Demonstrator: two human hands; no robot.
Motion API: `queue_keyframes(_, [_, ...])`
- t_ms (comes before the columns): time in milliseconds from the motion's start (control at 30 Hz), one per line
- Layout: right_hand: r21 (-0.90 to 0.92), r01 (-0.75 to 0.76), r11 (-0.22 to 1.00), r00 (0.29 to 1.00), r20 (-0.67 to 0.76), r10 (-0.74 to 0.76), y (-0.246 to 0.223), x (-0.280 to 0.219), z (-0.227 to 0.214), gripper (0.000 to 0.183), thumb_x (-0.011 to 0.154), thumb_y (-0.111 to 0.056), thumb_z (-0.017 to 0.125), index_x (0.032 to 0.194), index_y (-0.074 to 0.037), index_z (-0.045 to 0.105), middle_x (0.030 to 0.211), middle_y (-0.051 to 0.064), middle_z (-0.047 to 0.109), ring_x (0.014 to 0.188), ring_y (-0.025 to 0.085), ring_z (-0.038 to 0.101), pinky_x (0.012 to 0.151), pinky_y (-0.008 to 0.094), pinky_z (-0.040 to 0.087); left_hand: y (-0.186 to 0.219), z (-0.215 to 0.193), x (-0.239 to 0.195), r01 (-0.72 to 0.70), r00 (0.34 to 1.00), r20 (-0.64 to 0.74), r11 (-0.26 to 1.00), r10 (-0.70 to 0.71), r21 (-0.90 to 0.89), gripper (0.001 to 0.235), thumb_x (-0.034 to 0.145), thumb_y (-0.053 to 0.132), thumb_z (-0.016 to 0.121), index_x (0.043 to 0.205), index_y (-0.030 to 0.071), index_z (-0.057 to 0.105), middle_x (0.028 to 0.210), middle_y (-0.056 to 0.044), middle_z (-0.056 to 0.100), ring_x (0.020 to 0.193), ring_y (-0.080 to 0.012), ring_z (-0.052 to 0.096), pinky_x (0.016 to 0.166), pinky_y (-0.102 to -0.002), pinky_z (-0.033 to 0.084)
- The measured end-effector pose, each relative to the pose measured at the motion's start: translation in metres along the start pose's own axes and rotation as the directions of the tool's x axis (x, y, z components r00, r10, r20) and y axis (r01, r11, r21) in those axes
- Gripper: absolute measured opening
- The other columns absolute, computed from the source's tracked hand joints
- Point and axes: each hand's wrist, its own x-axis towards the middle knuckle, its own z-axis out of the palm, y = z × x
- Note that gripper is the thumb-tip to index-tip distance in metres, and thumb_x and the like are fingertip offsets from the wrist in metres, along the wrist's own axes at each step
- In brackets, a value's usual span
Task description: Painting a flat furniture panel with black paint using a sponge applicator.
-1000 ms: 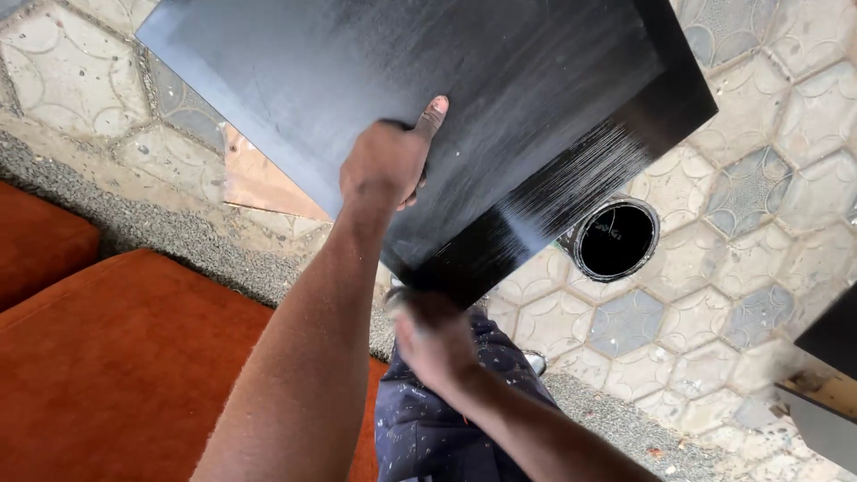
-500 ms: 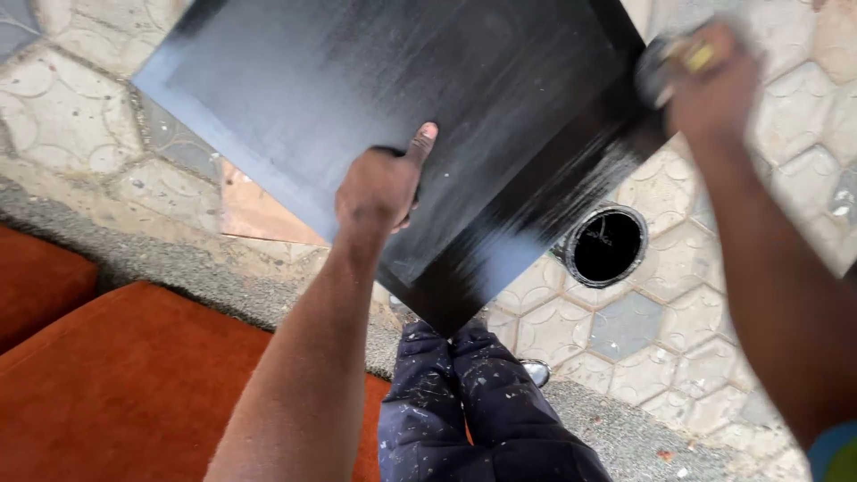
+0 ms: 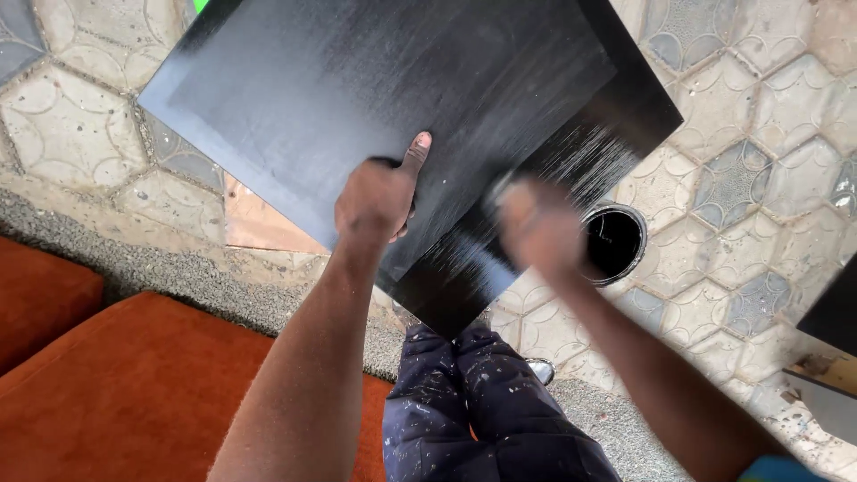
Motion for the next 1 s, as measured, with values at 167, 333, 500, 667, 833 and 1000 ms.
queue_keyframes(167, [0.021,-0.279,0.96,0.946,-0.166,0.278,0.236,0.121,-0.038,0.004,0.095,-0.017,0.077,0.095,-0.014,0.074,0.088,0.006,0.075,0.078,0.022,0.066,0.063,0.04,0.049,0.011,-0.004,-0.008,0.068,0.997,0.019,0.997,-0.069,0.041,0.07,0.093,0.08,0.032,0.063,0.018,0.047,0.061,0.003,0.063,0.044,-0.0184,0.061,0.066,-0.032,0.049])
queue_keyframes(333, [0.149,-0.546,0.825,0.837,0.055,0.544,0.044,0.046,-0.013,0.02,0.087,-0.023,0.074,0.096,-0.021,0.057,0.078,-0.004,0.069,0.066,0.016,0.064,0.056,0.037,0.048,0.015,-0.009,-0.016,0.111,0.993,0.029,0.994,-0.111,0.016,0.069,0.09,0.079,0.034,0.076,0.016,0.06,0.072,0.0,0.071,0.05,-0.019,0.065,0.064,-0.03,0.052])
queue_keyframes(500, [0.185,-0.397,0.899,0.89,0.314,0.329,-0.185,-0.073,0.038,0.032,0.067,-0.01,0.075,0.092,-0.03,0.075,0.08,-0.012,0.076,0.07,0.012,0.072,0.051,0.034,0.049,0.014,-0.007,-0.014,0.087,0.996,0.023,0.996,-0.087,0.033,0.069,0.09,0.079,0.03,0.066,0.017,0.052,0.063,0.002,0.066,0.043,-0.0188,0.06,0.07,-0.032,0.05])
queue_keyframes(667, [0.566,-0.258,0.783,0.962,0.228,0.152,-0.211,-0.115,0.013,0.023,0.087,-0.011,0.059,0.11,-0.011,0.066,0.078,0.012,0.068,0.064,0.025,0.067,0.055,0.038,0.051,0.008,0.0,-0.014,0.028,0.999,-0.023,0.997,-0.027,0.067,0.071,0.089,0.079,0.021,0.066,0.017,0.047,0.065,0.004,0.066,0.048,-0.0165,0.061,0.071,-0.032,0.053])
queue_keyframes(833, [0.531,-0.658,0.534,0.752,0.423,0.506,-0.091,-0.142,-0.061,0.028,0.096,-0.019,0.062,0.122,-0.012,0.059,0.094,0.003,0.078,0.072,0.016,0.075,0.055,0.03,0.058,-0.011,0.013,-0.011,-0.033,0.994,-0.102,0.997,0.026,-0.073,0.06,0.093,0.07,0.042,0.066,0.017,0.046,0.059,0.002,0.055,0.046,-0.0197,0.052,0.059,-0.035,0.047])
queue_keyframes(1000, [0.25,-0.845,0.472,0.525,0.226,0.821,0.062,-0.168,-0.056,0.018,0.091,-0.023,0.067,0.106,-0.015,0.073,0.092,0.006,0.077,0.08,0.022,0.066,0.071,0.04,0.047,-0.064,0.085,-0.016,-0.354,0.932,-0.234,0.84,0.277,-0.411,0.058,0.1,0.045,0.061,0.059,0.022,0.026,0.053,0.007,0.023,0.053,-0.0086,0.022,0.051,-0.031,0.017])
